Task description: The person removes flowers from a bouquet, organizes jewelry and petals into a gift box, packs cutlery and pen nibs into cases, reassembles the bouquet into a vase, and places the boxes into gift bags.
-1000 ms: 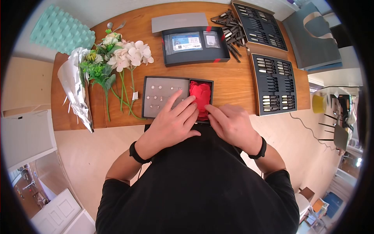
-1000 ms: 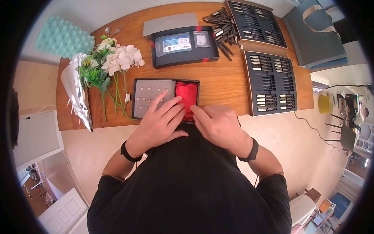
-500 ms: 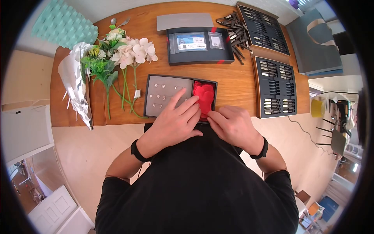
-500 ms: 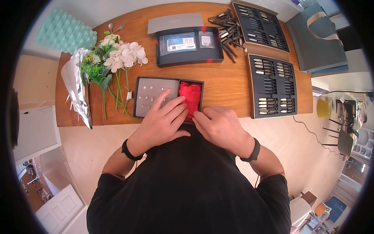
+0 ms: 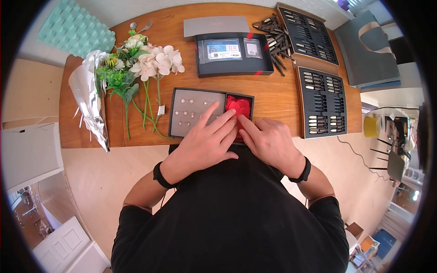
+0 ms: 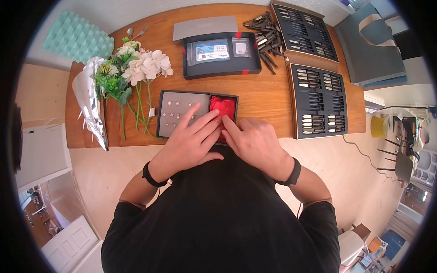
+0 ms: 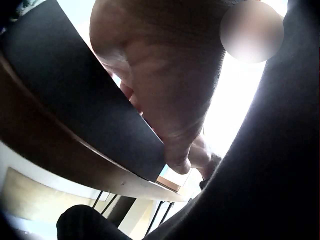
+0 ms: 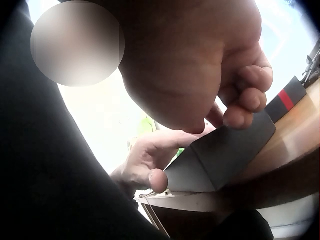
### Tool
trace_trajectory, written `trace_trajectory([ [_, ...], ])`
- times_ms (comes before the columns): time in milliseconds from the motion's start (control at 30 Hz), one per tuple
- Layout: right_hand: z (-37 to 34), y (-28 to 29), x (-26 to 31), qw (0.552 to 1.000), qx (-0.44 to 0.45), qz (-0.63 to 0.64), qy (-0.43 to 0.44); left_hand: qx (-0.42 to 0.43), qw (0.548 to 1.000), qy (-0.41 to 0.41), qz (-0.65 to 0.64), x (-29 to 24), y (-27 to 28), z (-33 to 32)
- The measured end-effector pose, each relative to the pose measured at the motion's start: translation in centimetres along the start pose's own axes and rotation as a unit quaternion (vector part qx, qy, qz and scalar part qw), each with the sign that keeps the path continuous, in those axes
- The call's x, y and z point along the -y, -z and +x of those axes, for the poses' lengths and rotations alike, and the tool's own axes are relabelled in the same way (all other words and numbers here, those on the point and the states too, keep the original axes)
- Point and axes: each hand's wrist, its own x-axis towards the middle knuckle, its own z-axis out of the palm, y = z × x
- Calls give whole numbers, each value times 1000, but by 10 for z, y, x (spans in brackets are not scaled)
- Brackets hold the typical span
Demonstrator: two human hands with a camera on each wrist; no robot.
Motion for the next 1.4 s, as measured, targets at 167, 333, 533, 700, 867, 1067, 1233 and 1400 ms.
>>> trace_trajectory([
  [167, 0, -2, 0, 1000, 18, -18, -1, 23, 1000, 5, 5, 0, -2, 1],
  [333, -2, -4, -1, 1000, 16, -15, -10, 21, 1000, 0, 9, 0, -3, 2],
  [533, -3, -2, 0, 999, 29, -11, -16, 46, 999, 7, 15, 0, -1, 2],
  [700, -12, 12, -7, 996, -33, 84, -16, -43, 997, 69, 4, 10, 24, -24],
  [867, -45, 0, -5, 953, -27, 261, -149, -187, 932, 280, -137, 26, 15, -82],
  [1067, -39, 1, -1, 909, 22, 385, -159, -223, 818, 318, -424, 0, 5, -76],
  [1233, -36, -39, -17, 832, -73, 503, -220, -237, 767, 315, -506, -9, -5, -69],
  [1400, -32, -46, -32, 767, -131, 588, -222, -248, 810, 307, -434, -4, -25, -60],
])
